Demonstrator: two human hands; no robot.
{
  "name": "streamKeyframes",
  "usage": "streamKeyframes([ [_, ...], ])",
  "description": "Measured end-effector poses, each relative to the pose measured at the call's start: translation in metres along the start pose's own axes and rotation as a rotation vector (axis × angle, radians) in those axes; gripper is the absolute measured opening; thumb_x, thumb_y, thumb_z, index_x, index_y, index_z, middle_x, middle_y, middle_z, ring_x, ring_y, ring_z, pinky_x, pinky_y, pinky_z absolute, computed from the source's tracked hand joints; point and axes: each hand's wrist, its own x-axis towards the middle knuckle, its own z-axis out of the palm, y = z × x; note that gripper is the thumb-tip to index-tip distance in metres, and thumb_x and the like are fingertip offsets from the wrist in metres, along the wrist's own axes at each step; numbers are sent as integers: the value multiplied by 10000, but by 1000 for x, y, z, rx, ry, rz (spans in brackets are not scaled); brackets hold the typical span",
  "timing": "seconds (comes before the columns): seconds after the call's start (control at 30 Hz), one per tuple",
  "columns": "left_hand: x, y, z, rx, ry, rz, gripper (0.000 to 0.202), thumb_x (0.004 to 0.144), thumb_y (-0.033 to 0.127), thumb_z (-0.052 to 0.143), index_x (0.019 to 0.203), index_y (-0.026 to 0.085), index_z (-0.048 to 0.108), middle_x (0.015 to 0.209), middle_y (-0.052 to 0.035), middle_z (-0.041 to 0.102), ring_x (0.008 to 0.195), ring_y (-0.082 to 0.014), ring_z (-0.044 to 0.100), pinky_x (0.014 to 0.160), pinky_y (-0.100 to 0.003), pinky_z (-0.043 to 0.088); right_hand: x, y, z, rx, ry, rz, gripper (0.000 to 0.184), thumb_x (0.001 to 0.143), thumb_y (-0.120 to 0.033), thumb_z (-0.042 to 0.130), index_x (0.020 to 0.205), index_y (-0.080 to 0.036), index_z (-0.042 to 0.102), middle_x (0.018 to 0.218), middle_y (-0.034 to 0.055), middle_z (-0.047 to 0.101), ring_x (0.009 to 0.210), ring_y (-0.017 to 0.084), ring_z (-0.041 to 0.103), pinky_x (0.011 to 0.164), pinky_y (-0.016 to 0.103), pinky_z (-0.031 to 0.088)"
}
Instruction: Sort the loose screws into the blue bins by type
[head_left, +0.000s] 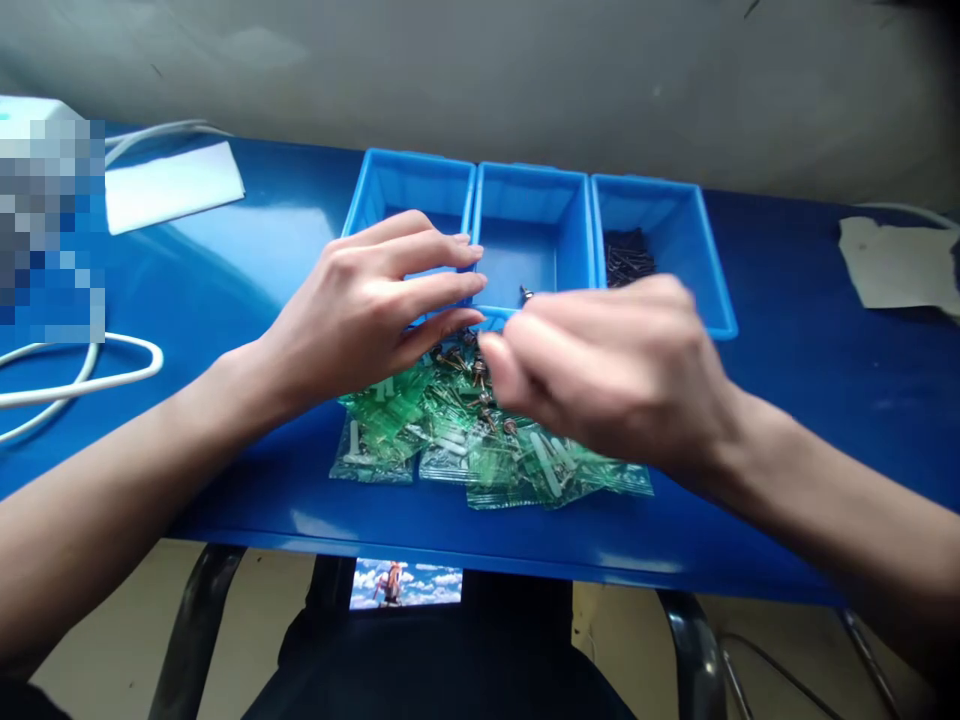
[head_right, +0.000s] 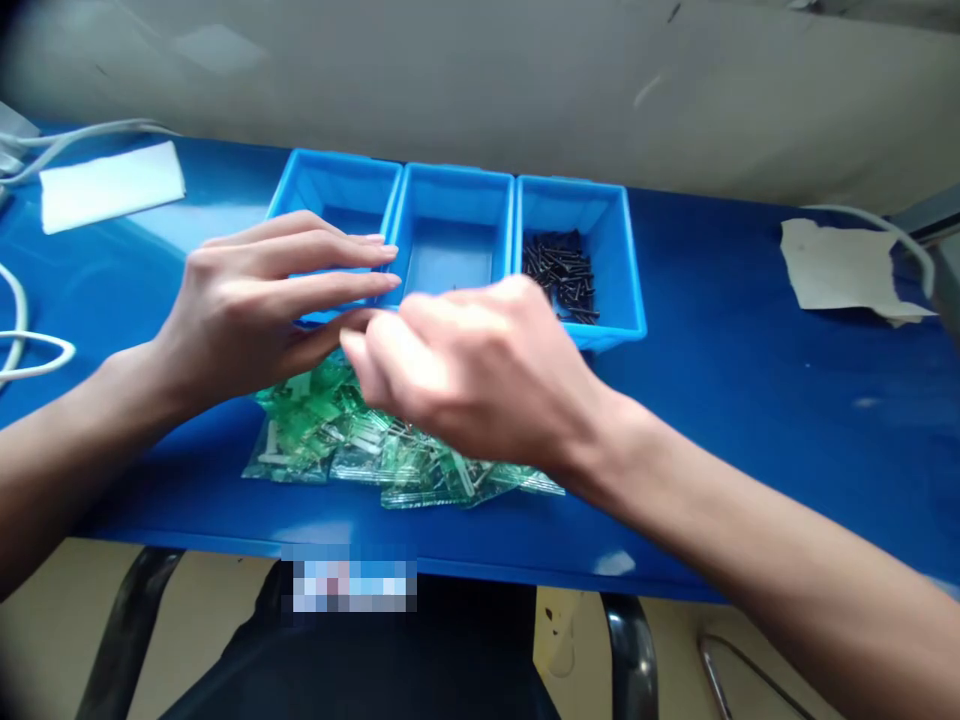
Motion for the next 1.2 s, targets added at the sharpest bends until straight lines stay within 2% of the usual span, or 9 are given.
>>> streamKeyframes([
  [0.13, 0, -1, -1, -31, -24, -19, 216, 1047, 304, 702, 1248, 256, 764, 1306, -69, 784, 1139, -274, 780, 938, -439, 689, -20, 3, 13, -408, 57, -544, 404, 1064, -215, 570, 662, -218, 537, 597, -17, 522, 546, 135, 444, 487, 307, 317],
  [0.23, 2, -1, -2, -31, -47, -24, 202, 1060, 314, 682, 1230, 265, 780, 1308, -64, 786, 1133, -275, 783, 940, -443, 686, -23, 10, 19, -485, 45, -648, 311, 1034, -133, 563, 738, -215, 611, 685, -1, 605, 613, 145, 521, 532, 304, 385],
  [0.37, 3, 0, -2, -14, -56, -9, 203, 1076, 310, 659, 1213, 220, 778, 1297, -96, 788, 1126, -283, 781, 921, -452, 691, -19, 13, 17, -480, 31, -639, 317, 1034, -74, 509, 795, -212, 665, 730, 16, 612, 655, 153, 518, 549, 321, 394],
  [0.6, 3, 1, -3, -16, -80, -53, 194, 1093, 331, 634, 1214, 273, 774, 1307, -57, 786, 1162, -262, 774, 962, -450, 691, -17, 12, 16, -382, -29, -540, 375, 1071, -89, 450, 795, -228, 662, 704, 4, 562, 670, 146, 480, 557, 330, 354],
  [0.77, 3, 0, -4, -25, -71, -52, 199, 1096, 330, 627, 1212, 265, 775, 1316, -63, 784, 1160, -268, 774, 963, -458, 689, -22, 17, 14, -434, 122, -574, 303, 1054, -154, 517, 798, -230, 662, 779, 12, 651, 689, 147, 537, 585, 328, 368],
  [0.87, 3, 1, -4, -32, -69, -41, 211, 1094, 340, 632, 1213, 231, 768, 1307, -91, 784, 1155, -284, 772, 948, -477, 692, -17, 23, 1, -497, 126, -438, 327, 1086, -260, 469, 841, -212, 679, 841, 64, 688, 754, 189, 610, 628, 364, 377],
  [1.0, 5, 3, -5, -29, -101, -72, 175, 1088, 357, 658, 1195, 270, 766, 1276, -56, 795, 1161, -264, 771, 965, -466, 692, 6, 40, -11, -497, -83, -46, 646, 1157, -488, 188, 899, -162, 682, 989, 140, 702, 878, 247, 683, 624, 369, 272],
  [1.1, 6, 4, -5, -44, -92, -102, 152, 1079, 349, 680, 1175, 272, 768, 1250, -36, 805, 1161, -251, 774, 983, -458, 688, 24, 55, -3, -460, -290, -67, 844, 1107, -741, 120, 775, -166, 640, 786, 97, 632, 729, 196, 630, 610, 349, 207],
  [1.2, 7, 5, -4, -71, -81, -113, 158, 1072, 340, 690, 1174, 254, 774, 1239, -40, 811, 1158, -248, 777, 977, -449, 688, 33, 59, 10, -468, -448, -101, 926, 1033, -891, 142, 766, -159, 643, 635, 72, 550, 610, 167, 556, 627, 348, 275],
])
